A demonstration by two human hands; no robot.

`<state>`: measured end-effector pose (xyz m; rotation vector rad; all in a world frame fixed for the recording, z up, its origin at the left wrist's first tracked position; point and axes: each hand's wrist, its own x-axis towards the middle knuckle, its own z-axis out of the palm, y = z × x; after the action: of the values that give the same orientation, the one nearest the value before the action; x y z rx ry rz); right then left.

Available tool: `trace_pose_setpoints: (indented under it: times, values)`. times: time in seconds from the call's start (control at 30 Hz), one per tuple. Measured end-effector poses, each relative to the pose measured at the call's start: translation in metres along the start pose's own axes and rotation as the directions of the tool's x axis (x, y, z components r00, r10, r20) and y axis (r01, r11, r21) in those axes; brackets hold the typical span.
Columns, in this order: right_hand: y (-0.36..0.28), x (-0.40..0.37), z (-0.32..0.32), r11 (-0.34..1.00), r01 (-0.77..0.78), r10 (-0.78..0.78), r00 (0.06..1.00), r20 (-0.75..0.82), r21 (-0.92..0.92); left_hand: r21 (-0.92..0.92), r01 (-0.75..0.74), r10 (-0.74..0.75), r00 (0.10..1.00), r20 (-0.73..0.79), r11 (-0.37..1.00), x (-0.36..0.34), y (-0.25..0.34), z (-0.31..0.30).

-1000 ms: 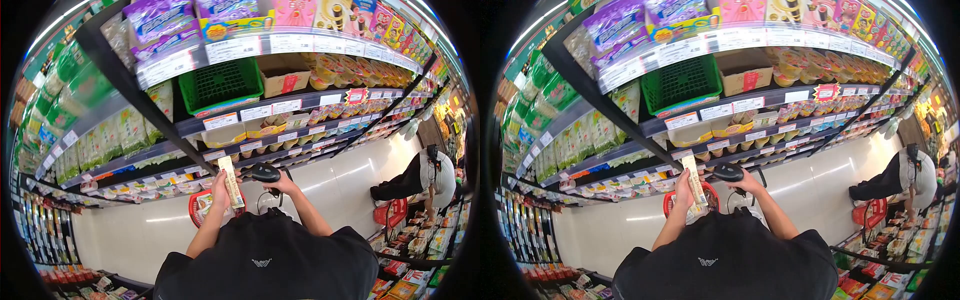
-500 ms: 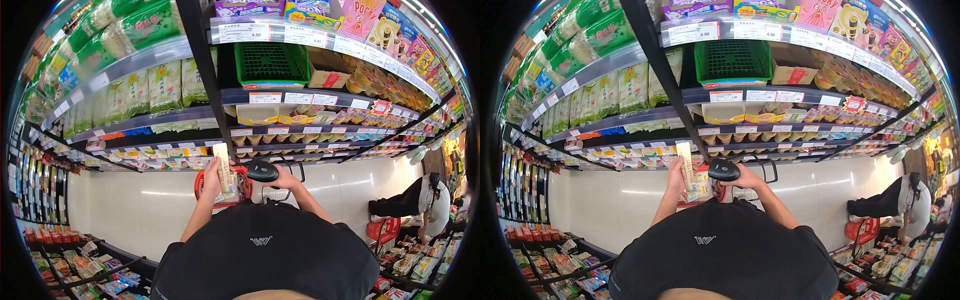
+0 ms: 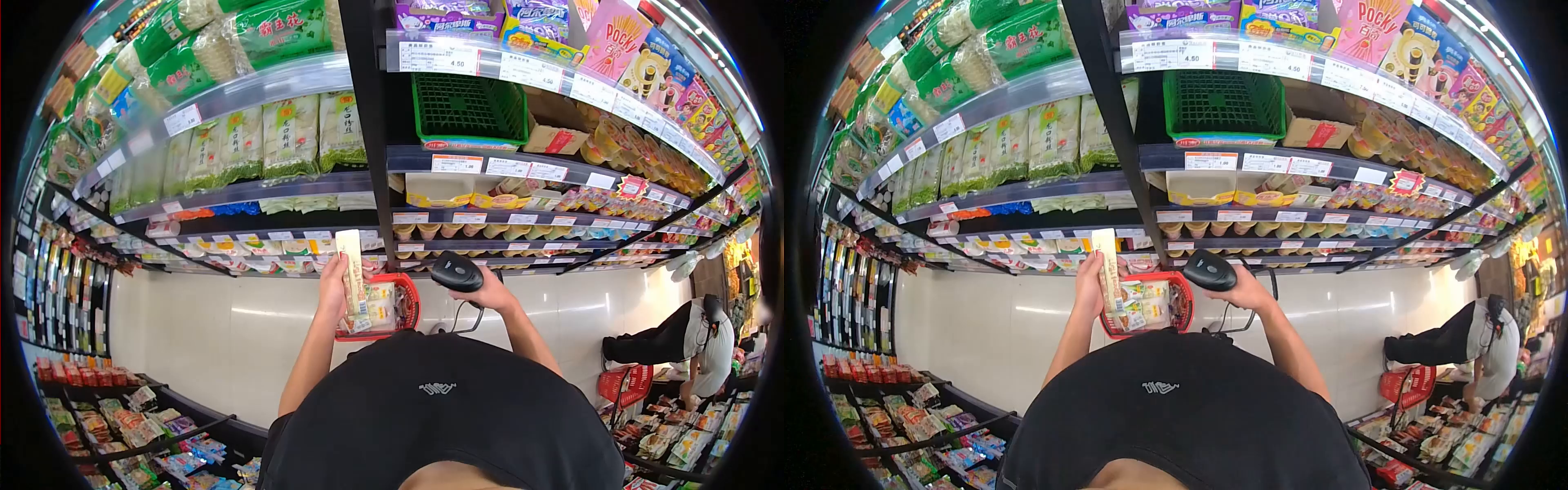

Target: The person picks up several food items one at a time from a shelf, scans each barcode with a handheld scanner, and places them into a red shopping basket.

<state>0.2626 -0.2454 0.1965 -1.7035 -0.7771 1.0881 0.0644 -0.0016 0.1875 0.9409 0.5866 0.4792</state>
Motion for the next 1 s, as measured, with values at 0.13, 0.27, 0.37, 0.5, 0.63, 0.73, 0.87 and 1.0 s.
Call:
trace_pose_setpoints:
  times: [0.13,0.27,0.37,0.5,0.63,0.73,0.87,1.0]
  values:
    - [0.002,0.013,0.006,0.989,0.097,-0.096,0.995,0.018,-0.111,0.047,0.047,-0.049,0.998,0.039,0.998,0.003,-0.002,0.002]
    - [-0.005,0.021,0.018,0.974,0.227,-0.226,0.972,0.065,-0.012,-0.053,0.065,-0.058,0.991,0.122,0.996,0.009,-0.010,0.007]
    - [-0.015,0.026,0.025,0.978,0.204,-0.208,0.972,0.107,0.043,-0.101,0.089,-0.064,0.972,0.228,0.991,0.022,-0.026,0.008]
    - [-0.009,0.038,0.028,0.968,0.216,-0.233,0.961,0.147,0.125,-0.127,0.114,-0.067,0.943,0.327,0.985,0.046,-0.046,0.020]
    - [-0.004,0.045,0.027,0.966,0.170,-0.200,0.970,0.141,0.197,-0.196,0.117,-0.047,0.942,0.331,0.974,0.051,-0.036,0.044]
    - [0.006,0.047,0.026,0.946,0.216,-0.260,0.950,0.172,0.241,-0.221,0.075,0.005,0.940,0.341,0.972,0.050,-0.029,0.053]
    - [-0.002,0.034,0.036,0.938,0.294,-0.329,0.924,0.195,0.185,-0.147,0.018,0.022,0.965,0.263,0.989,0.037,-0.033,0.060]
    - [-0.010,0.031,0.048,0.953,0.277,-0.292,0.947,0.131,0.122,-0.201,0.002,0.044,0.973,0.226,0.980,0.028,-0.035,0.051]
